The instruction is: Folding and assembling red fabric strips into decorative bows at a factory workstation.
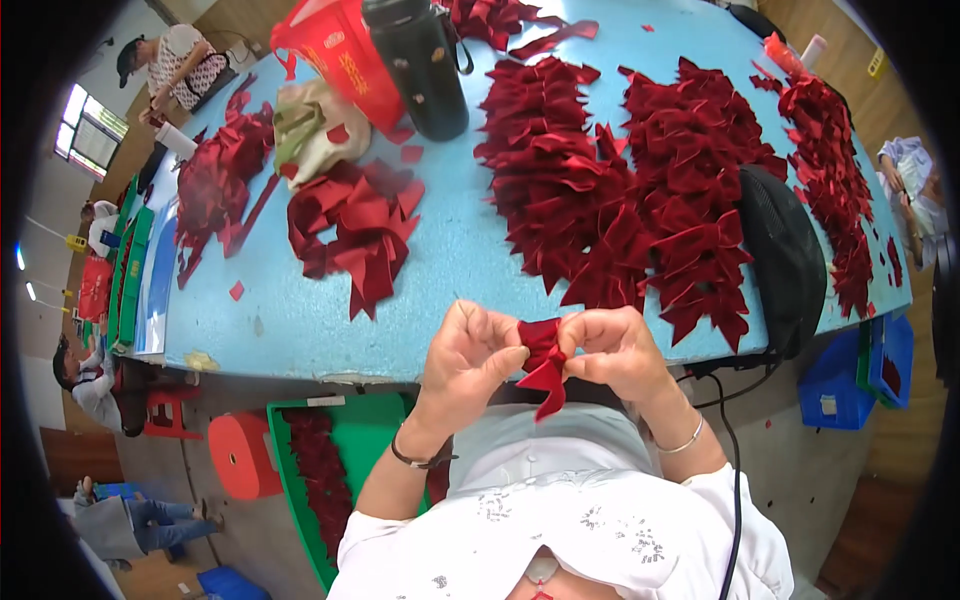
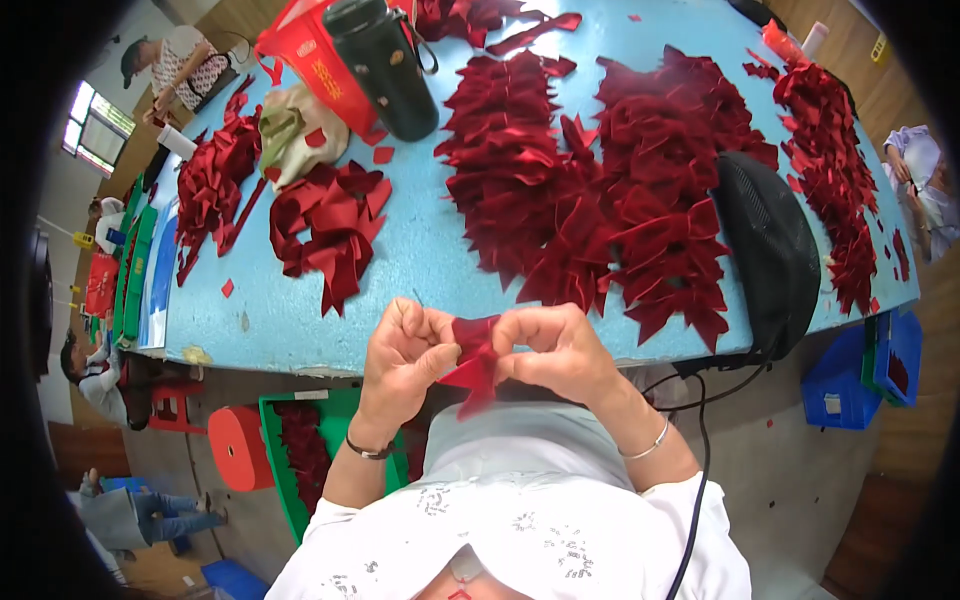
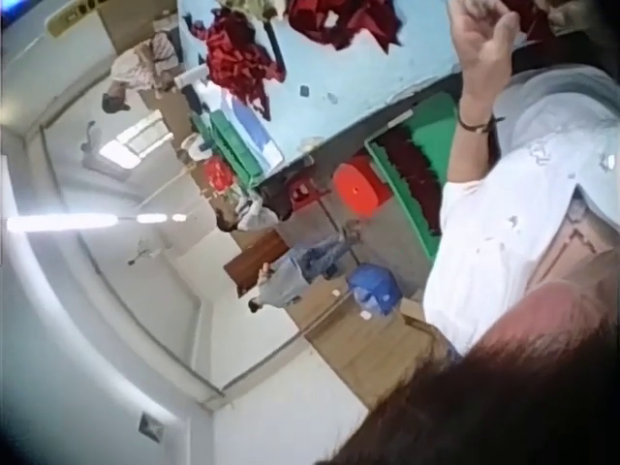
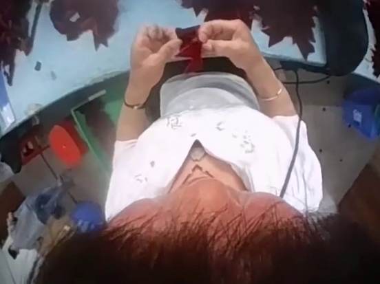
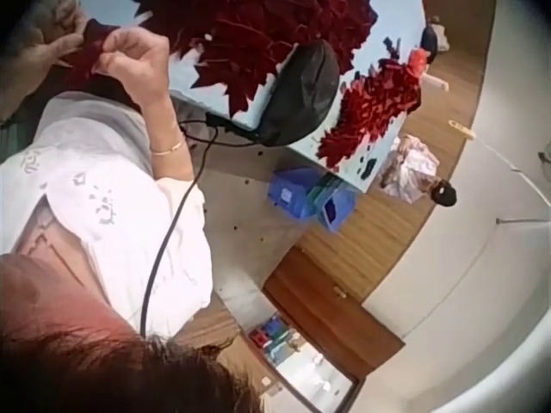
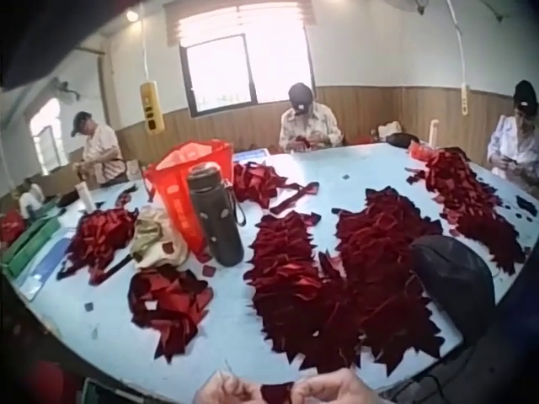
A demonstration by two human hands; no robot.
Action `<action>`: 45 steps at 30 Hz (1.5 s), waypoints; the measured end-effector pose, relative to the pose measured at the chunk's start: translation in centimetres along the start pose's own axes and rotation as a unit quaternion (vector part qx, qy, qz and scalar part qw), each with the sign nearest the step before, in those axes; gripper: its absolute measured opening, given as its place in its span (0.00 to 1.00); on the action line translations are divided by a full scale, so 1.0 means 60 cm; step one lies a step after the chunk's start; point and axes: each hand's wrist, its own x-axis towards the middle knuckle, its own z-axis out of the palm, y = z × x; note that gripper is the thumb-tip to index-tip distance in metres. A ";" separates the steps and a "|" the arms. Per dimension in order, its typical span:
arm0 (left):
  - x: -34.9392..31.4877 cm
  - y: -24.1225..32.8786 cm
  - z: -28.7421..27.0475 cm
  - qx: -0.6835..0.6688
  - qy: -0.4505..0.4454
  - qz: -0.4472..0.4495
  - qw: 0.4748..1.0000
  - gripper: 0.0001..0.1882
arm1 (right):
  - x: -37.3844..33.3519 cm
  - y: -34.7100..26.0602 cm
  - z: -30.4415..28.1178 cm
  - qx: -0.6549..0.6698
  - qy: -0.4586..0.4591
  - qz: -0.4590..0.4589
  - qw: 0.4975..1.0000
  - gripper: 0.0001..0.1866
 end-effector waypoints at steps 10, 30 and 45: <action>-0.002 -0.023 -0.014 0.123 0.025 0.078 0.989 0.19 | 0.005 0.006 0.011 -0.300 0.041 -0.093 0.948 0.03; -0.004 -0.023 -0.003 0.110 0.047 0.116 0.986 0.19 | -0.002 0.007 0.009 -0.181 0.056 -0.103 0.977 0.07; -0.014 -0.026 0.000 0.113 0.027 0.166 0.979 0.18 | -0.010 0.010 0.008 -0.076 0.024 -0.086 0.993 0.10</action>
